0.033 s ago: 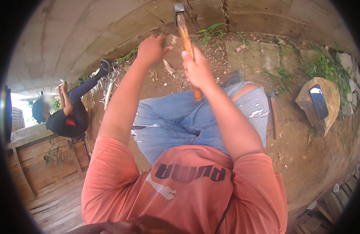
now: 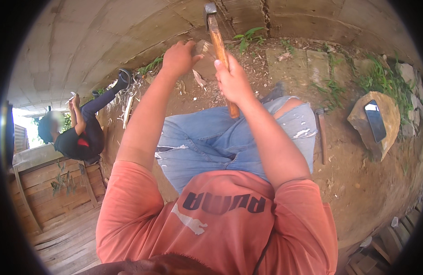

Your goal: The person sits on the ground and uses a hammer and a chisel to split a piece of wood. They repeatedly strike the chisel with the hammer to drive it into the wood, eventually splitting the piece into smaller sections.

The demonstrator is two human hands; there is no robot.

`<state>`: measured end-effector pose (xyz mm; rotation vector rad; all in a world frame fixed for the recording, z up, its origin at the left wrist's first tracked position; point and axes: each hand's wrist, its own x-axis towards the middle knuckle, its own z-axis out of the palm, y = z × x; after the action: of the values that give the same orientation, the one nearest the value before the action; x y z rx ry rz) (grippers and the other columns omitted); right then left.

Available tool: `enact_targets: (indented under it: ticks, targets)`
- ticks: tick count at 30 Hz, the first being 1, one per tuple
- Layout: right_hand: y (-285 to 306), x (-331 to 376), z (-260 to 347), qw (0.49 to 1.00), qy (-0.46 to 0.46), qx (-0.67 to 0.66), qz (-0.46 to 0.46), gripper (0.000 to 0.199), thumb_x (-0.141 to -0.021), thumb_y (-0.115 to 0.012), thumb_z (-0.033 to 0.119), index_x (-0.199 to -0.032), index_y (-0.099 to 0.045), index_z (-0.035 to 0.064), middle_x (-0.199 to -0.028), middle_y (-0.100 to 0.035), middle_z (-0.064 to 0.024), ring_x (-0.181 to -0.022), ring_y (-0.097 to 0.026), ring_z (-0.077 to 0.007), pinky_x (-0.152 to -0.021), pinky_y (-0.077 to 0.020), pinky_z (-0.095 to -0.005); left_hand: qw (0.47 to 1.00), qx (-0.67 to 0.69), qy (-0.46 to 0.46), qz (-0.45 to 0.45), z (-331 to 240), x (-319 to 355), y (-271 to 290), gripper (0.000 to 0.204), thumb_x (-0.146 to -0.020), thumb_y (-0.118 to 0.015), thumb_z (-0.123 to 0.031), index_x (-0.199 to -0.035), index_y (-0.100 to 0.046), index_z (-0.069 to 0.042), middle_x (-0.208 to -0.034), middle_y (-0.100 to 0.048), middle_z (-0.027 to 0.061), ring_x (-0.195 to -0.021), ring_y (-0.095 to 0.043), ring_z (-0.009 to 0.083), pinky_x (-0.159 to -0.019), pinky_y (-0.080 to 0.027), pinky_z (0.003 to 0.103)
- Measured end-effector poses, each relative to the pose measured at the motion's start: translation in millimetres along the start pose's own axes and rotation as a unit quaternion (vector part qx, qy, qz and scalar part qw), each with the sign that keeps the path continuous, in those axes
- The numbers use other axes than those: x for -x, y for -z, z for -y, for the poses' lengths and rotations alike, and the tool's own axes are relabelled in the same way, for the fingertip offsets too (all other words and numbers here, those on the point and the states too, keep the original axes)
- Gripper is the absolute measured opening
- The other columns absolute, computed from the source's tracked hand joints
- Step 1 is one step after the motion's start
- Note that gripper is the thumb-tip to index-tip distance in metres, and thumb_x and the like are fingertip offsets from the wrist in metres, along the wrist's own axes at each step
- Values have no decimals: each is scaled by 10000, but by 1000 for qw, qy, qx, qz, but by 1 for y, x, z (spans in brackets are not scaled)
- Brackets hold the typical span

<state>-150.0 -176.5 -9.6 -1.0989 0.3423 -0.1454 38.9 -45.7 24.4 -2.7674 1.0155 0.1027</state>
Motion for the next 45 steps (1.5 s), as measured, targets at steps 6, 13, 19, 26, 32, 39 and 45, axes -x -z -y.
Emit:
enact_targets:
  ticks: [6,13,19,26,32,39,45]
  targets:
    - [6,0,-8,992,-119,32,8,371,-1167,-480,334,-1456,-485,101,-750,-524,8,-537,-505,-90,-460,-465,-278,999,40,-7,-14,10,12,-1,570,-940,-774,-371,-1421,-643,-95,-1250,-701,196,-1196,-674,387,-1025,-546,485]
    - [-3,4,-4,1000,-6,-8,-20,400,-1167,-483,344,-1468,-459,82,-741,-516,11,-537,-503,-87,-461,-465,-278,998,47,-48,-16,26,16,-2,483,-937,-776,-328,-1359,-698,-106,-1237,-704,181,-1196,-678,372,-1007,-561,477]
    - [-4,-3,-16,993,-110,40,7,400,-1159,-494,379,-1416,-476,72,-741,-508,15,-533,-491,-87,-459,-457,-285,996,65,-47,-28,32,12,0,507,-923,-797,-368,-1369,-706,-143,-1256,-706,158,-1200,-679,363,-1010,-559,480]
    - [-16,8,-22,999,28,44,3,352,-1158,-504,342,-1384,-508,72,-756,-519,0,-540,-493,-86,-461,-447,-292,997,79,-26,0,34,10,-1,524,-931,-808,-396,-1383,-700,-153,-1297,-692,164,-1176,-695,373,-1014,-563,477]
    - [-14,-2,-27,996,-34,79,-33,335,-1164,-487,351,-1348,-530,74,-746,-515,8,-543,-495,-82,-464,-445,-283,994,108,-22,-13,29,10,-2,521,-936,-810,-377,-1380,-691,-130,-1304,-675,170,-1187,-686,386,-1014,-561,481]
    - [-13,2,-5,999,-16,22,-26,423,-1156,-499,386,-1433,-542,69,-741,-530,2,-540,-513,-86,-463,-446,-278,991,126,-25,-27,31,19,-5,520,-947,-796,-373,-1388,-678,-126,-1288,-666,178,-1190,-673,396,-1008,-552,487]
    - [-2,-3,-17,997,-17,79,-7,408,-1163,-477,389,-1372,-559,48,-749,-545,-7,-539,-513,-96,-478,-446,-283,991,130,-13,-35,26,18,-5,528,-928,-815,-372,-1379,-692,-126,-1280,-672,178,-1170,-685,396,-999,-562,485]
